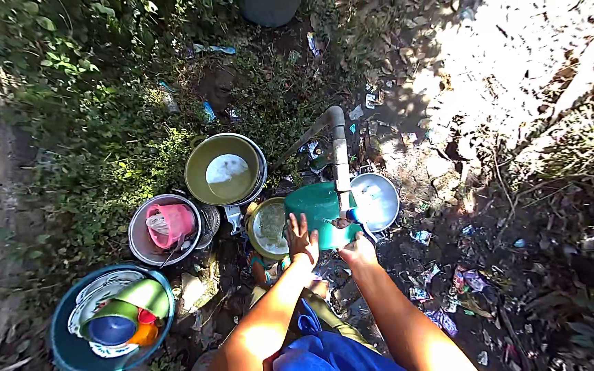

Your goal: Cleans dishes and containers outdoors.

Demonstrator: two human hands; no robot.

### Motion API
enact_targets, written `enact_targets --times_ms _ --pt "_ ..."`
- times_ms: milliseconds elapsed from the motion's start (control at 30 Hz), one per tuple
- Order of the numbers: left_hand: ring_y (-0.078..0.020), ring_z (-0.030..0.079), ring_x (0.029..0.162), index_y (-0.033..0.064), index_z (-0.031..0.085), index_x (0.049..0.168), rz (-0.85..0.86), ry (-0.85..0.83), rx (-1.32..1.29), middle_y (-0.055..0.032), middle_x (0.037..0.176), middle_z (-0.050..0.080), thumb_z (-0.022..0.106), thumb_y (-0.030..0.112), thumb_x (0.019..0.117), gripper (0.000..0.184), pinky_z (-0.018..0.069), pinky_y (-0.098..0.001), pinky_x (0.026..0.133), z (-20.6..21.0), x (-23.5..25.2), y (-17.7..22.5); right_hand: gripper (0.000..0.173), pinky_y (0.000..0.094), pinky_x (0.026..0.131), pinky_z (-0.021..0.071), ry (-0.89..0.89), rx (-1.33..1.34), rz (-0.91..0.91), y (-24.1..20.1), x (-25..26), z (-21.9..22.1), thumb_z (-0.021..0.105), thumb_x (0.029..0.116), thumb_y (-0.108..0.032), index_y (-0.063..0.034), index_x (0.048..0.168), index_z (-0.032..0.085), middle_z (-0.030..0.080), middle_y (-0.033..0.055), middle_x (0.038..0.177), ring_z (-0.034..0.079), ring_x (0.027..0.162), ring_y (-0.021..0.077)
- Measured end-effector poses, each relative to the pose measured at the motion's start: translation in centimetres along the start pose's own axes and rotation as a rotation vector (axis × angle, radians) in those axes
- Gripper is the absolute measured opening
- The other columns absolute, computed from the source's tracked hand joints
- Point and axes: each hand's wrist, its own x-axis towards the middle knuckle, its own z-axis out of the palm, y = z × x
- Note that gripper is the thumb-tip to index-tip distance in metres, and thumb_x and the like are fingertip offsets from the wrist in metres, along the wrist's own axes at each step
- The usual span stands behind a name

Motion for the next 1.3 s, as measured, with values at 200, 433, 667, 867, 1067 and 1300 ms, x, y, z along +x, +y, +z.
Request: enact_targets --times_ms 200,433,667,867,1067,1300 --pt "-0.0272 0.037 0.148 0.0068 0.034 0.158 -0.476 -0.029 -0.892 -0.0177 0.161 0.038 0.025 0.043 0.1128 0.059 0.0316 -0.0482 0.121 -2.5 2.4 -4.3 0.048 0.0533 0.100 0.0531 -0.219 -0.166 0.031 -2.5 3.3 -6.4 0.028 0.1116 -0.041 -0.0130 0.148 0.042 0.061 0.0150 0.135 0.062 0.121 0.0280" --pt "-0.0246 0.056 0.129 0.0042 0.056 0.142 -0.498 -0.174 -0.788 -0.0174 0.141 0.059 0.035 0.032 0.1131 0.045 0.0439 -0.0434 0.109 -7.5 5.9 -3.4 0.049 0.0413 0.101 0.0546 -0.310 -0.800 -0.206 -3.0 4.8 -8.4 0.036 0.1120 -0.031 -0.0034 0.152 0.040 0.061 0.0163 0.136 0.064 0.120 0.0206" --pt "-0.0248 0.048 0.141 0.0028 0.055 0.144 -0.268 -0.160 -0.517 -0.0170 0.148 0.054 0.035 0.024 0.1130 0.043 0.0351 -0.0433 0.119 -7.3 7.3 -4.8 0.051 0.0277 0.099 0.0549 -0.610 -1.202 -0.380 -2.4 2.6 -5.7 0.060 0.1000 -0.022 0.0060 0.141 0.050 0.064 0.0160 0.130 0.066 0.114 0.0106" --pt "-0.0302 0.023 0.155 -0.0010 0.022 0.160 -0.216 -0.297 -0.529 -0.0239 0.167 0.021 0.047 0.044 0.1077 0.074 0.0223 -0.0461 0.126 -4.2 4.8 -1.0 0.031 0.0558 0.099 0.0525 -0.690 -1.861 -0.700 0.7 -1.2 -4.9 0.059 0.1035 -0.023 -0.0028 0.123 0.072 0.074 0.0181 0.113 0.071 0.109 0.0330" --pt "-0.0258 0.037 0.148 0.0053 0.026 0.161 -0.378 0.076 -0.906 -0.0188 0.162 0.035 0.053 0.018 0.1072 0.061 0.0319 -0.0434 0.121 0.1 2.0 1.6 0.034 0.0559 0.094 0.0551 -0.627 -2.008 -0.970 3.0 -2.9 -4.8 0.054 0.1018 -0.013 -0.0092 0.131 0.071 0.077 0.0136 0.112 0.073 0.105 0.0343" --pt "-0.0254 0.051 0.136 0.0002 0.045 0.149 -0.252 -0.112 -0.826 -0.0211 0.148 0.052 0.036 0.030 0.1126 0.048 0.0411 -0.0437 0.114 -2.5 2.7 1.4 0.041 0.0541 0.114 0.0402 -1.132 -2.144 -0.433 -0.9 0.4 3.2 0.037 0.1091 -0.016 -0.0010 0.139 0.060 0.062 0.0231 0.136 0.057 0.131 0.0365"
